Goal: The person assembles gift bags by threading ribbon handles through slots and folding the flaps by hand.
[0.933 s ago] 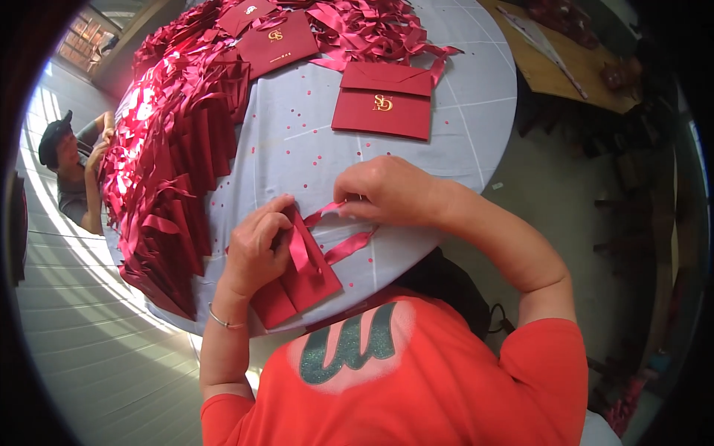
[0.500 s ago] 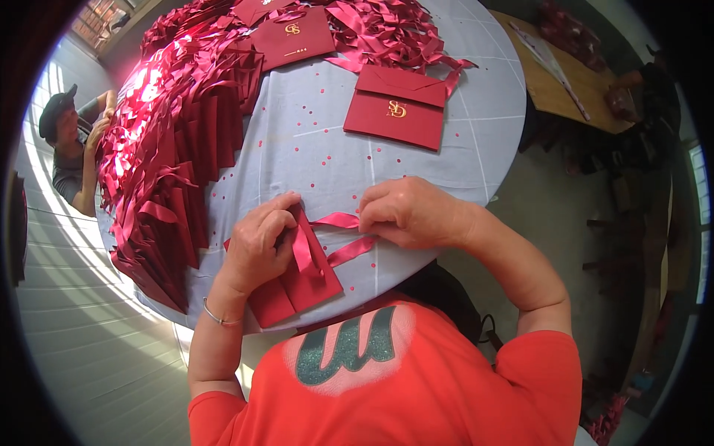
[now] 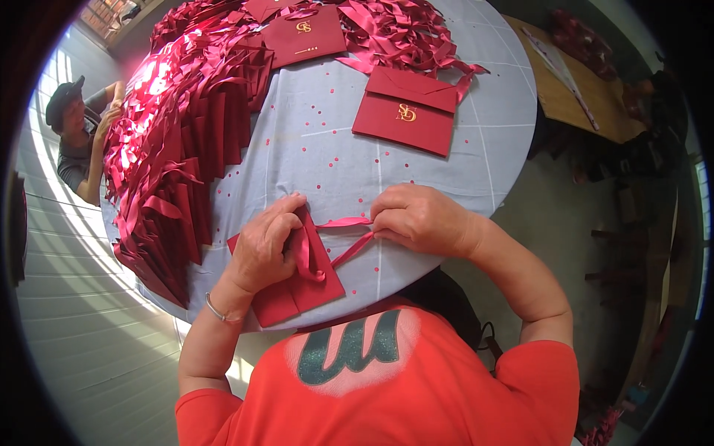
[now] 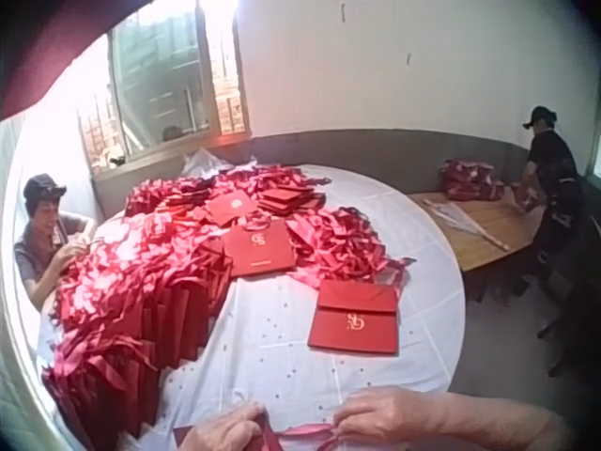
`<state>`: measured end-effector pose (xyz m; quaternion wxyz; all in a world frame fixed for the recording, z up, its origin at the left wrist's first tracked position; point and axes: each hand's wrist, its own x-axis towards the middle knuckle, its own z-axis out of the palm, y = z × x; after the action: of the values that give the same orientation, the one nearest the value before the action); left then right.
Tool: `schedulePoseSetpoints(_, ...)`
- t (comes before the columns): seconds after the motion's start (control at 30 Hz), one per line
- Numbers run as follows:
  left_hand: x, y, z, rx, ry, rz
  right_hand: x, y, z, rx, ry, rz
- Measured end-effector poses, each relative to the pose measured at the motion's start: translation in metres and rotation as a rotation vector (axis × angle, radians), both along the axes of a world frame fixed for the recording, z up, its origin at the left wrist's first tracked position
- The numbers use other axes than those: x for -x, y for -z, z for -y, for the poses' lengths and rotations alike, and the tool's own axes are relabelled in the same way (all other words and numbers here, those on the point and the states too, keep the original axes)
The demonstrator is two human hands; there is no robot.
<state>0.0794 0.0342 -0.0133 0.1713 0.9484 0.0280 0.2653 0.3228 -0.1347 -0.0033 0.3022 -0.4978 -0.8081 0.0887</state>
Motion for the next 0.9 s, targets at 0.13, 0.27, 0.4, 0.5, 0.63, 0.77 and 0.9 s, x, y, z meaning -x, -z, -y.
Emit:
schedulePoseSetpoints(0.13,0.000,-0.002,0.002,-0.005,0.000,-0.015,-0.014,0.000,-0.005,-0.059,0.022,0.039)
schedulePoseSetpoints(0.27,0.000,-0.004,0.002,0.004,0.011,-0.024,-0.021,0.001,-0.008,-0.083,0.020,0.067)
schedulePoseSetpoints(0.4,0.001,-0.006,0.001,0.010,0.013,-0.027,-0.020,-0.003,-0.011,-0.129,0.011,0.096)
schedulePoseSetpoints(0.5,0.001,-0.006,0.001,0.013,0.006,-0.019,-0.022,-0.002,-0.009,-0.116,0.014,0.114)
schedulePoseSetpoints(0.63,0.000,-0.007,0.000,0.029,0.020,-0.018,-0.023,-0.006,-0.012,-0.131,0.001,0.148)
schedulePoseSetpoints(0.77,-0.001,-0.006,0.001,0.036,0.017,-0.026,-0.026,-0.001,-0.013,-0.087,0.008,0.057)
schedulePoseSetpoints(0.9,0.001,-0.008,0.003,0.022,0.002,-0.043,-0.029,-0.001,-0.014,0.070,0.041,-0.158)
